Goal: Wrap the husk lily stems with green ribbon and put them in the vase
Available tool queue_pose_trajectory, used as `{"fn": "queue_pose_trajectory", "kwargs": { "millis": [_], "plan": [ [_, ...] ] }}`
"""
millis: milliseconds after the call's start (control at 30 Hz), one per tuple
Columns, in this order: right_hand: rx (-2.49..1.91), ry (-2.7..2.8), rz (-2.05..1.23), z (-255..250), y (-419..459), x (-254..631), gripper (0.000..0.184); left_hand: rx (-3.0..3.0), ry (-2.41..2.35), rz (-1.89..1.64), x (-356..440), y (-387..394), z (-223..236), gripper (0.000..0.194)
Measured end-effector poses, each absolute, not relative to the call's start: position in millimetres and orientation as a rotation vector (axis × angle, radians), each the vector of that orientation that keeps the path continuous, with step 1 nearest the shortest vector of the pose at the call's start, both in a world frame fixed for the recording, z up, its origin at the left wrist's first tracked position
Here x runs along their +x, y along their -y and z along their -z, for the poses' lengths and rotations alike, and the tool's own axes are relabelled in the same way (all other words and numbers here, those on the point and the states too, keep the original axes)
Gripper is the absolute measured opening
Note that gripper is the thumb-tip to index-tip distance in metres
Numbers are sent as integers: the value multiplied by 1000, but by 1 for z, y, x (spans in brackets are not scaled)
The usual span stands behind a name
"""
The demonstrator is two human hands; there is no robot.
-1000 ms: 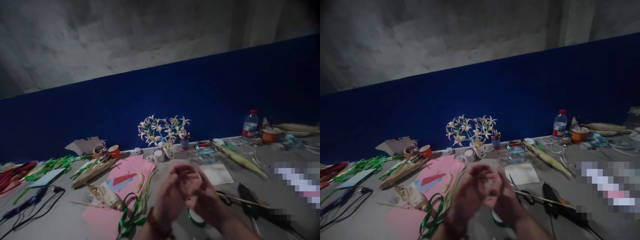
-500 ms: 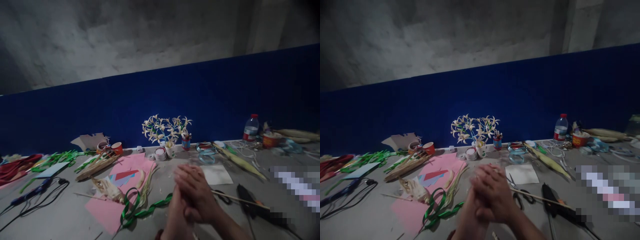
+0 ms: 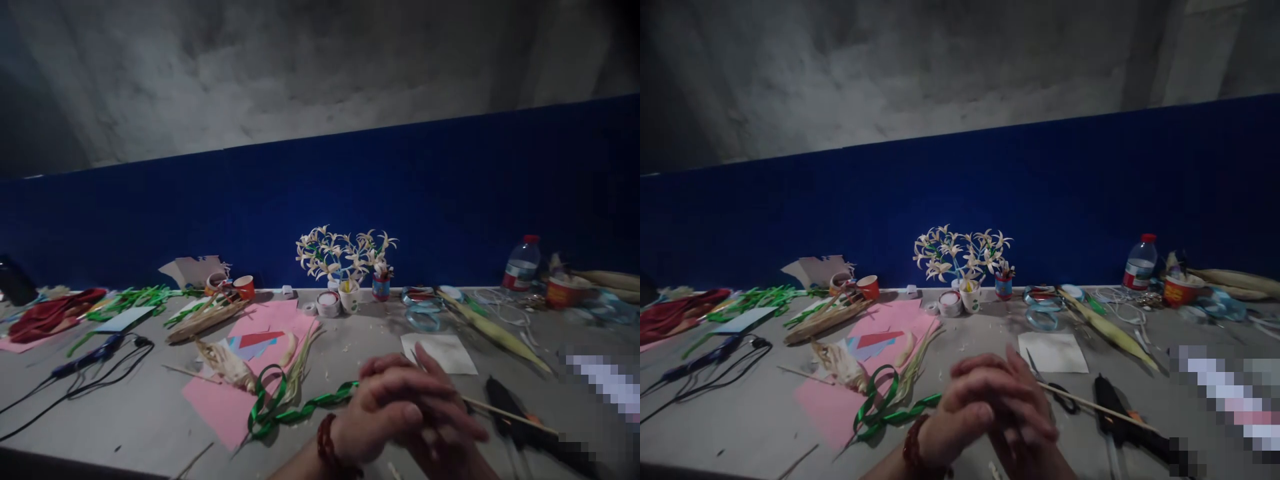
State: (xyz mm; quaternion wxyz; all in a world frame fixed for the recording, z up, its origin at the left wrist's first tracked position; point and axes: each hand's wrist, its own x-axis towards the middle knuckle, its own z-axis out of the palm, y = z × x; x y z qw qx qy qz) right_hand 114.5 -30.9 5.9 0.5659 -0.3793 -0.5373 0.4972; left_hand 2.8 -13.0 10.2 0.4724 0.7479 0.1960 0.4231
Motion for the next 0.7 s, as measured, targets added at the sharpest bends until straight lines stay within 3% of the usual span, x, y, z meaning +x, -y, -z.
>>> {"fn": "queue_pose_trajectory", "kwargs": {
  "millis": [67, 133, 167, 267, 300, 367, 433, 500, 633, 700],
  "plan": [
    [-781, 1132, -1357, -17, 33, 119, 63, 2074, -429, -1297, -9, 11, -11, 35],
    [-632, 876, -1587, -25, 32, 115, 52, 2175, -519, -1524, -11, 10, -8, 36],
    [-596, 802, -1630, -27, 31, 111, 48, 2208, -575, -1567, -7, 12, -6, 45],
    [-554, 760, -1635, -32, 30, 105, 56, 2487, -606, -1407, 9, 21, 2, 97],
    [-551, 763, -1657, -35, 31, 109, 59, 2637, -576, -1289, 12, 22, 5, 101],
    [-547, 749, -1734, -43, 35, 129, 64, 2854, -690, -1025, 5, 21, 8, 82],
    [-575, 821, -1528, -47, 41, 159, 66, 2881, -1195, -946, -17, 13, 12, 61],
    [-699, 901, -1148, -41, 48, 187, 43, 2698, -1654, -982, -49, 5, 19, 35],
    [-1202, 1501, -840, 12, 60, 200, 16, 2658, -1717, -921, -89, 12, 38, 21],
    [-1326, 1910, -785, 46, 65, 183, 20, 2672, -1650, -826, -88, 24, 47, 21]
  ]
}}
